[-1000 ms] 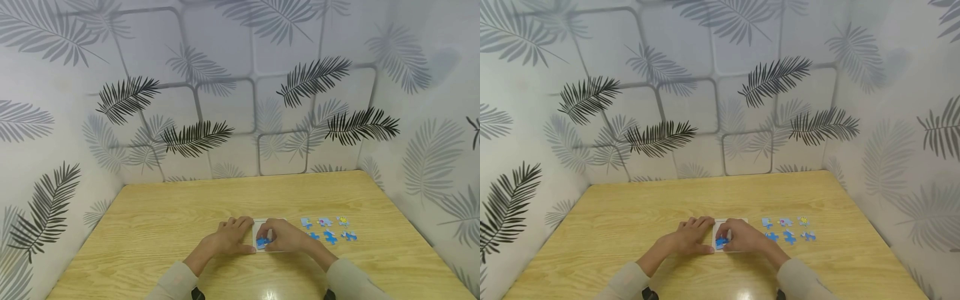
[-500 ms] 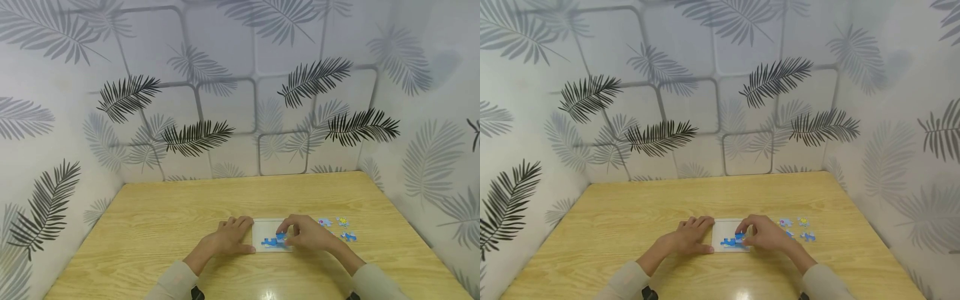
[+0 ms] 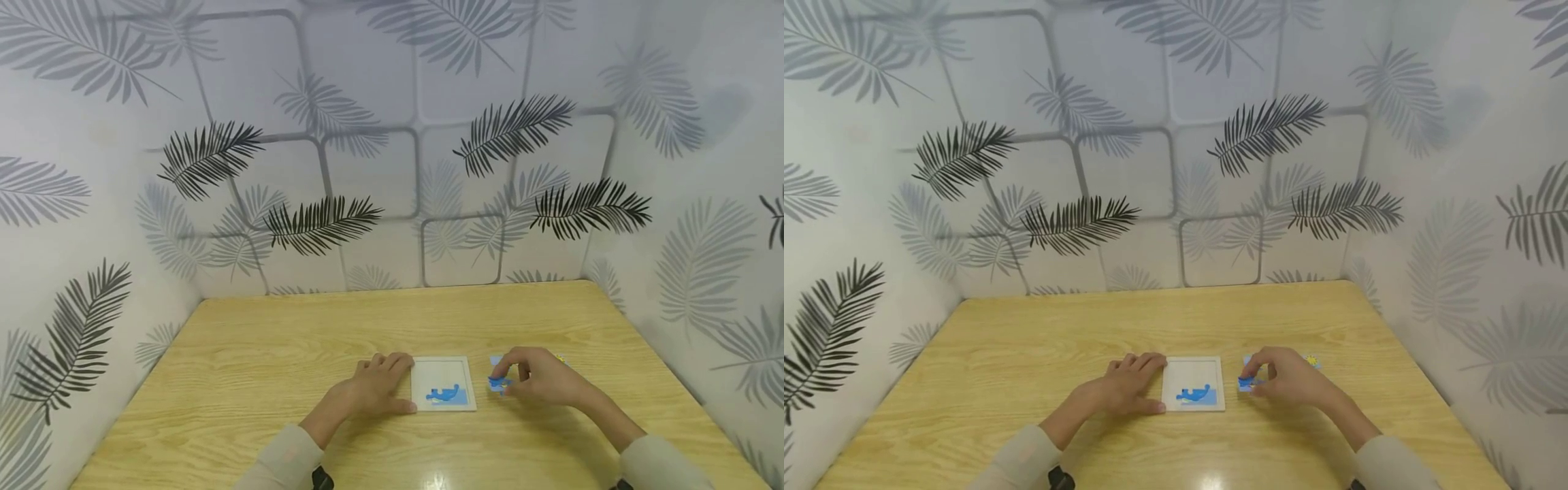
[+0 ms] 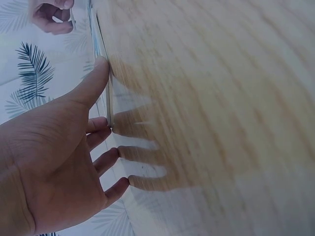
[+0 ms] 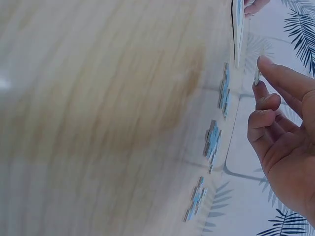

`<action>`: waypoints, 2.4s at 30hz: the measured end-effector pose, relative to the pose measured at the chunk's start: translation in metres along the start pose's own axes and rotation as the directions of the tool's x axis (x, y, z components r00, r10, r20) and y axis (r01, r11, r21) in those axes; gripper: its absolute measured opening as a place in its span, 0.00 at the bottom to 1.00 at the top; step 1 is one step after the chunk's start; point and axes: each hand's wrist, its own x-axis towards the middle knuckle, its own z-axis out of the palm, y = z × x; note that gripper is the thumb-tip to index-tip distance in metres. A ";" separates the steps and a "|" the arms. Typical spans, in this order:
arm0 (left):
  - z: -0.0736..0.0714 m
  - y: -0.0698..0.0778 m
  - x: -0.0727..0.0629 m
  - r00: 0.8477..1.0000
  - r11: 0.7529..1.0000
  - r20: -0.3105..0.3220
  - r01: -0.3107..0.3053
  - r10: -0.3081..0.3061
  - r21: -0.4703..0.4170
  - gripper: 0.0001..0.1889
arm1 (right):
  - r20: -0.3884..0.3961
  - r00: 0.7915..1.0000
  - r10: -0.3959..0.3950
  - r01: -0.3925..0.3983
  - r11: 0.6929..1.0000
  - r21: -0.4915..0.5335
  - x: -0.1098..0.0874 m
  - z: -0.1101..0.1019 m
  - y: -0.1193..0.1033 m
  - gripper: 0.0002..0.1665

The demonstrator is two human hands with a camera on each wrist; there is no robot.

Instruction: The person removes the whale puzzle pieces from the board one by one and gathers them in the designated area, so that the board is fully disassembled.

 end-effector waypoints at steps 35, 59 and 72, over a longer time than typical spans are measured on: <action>-0.006 0.002 -0.002 1.000 1.000 0.011 -0.002 0.002 0.000 0.43 | 0.039 0.999 0.001 0.000 1.000 -0.017 -0.035 0.013 0.010 0.10; -0.006 0.006 -0.002 1.000 1.000 0.009 0.017 -0.017 0.016 0.43 | 0.075 0.997 0.005 -0.015 0.991 0.131 0.046 0.061 -0.027 0.23; -0.008 0.006 -0.004 1.000 1.000 0.005 0.010 -0.010 0.011 0.44 | 0.090 0.996 0.022 -0.020 1.000 -0.021 0.057 0.076 -0.043 0.19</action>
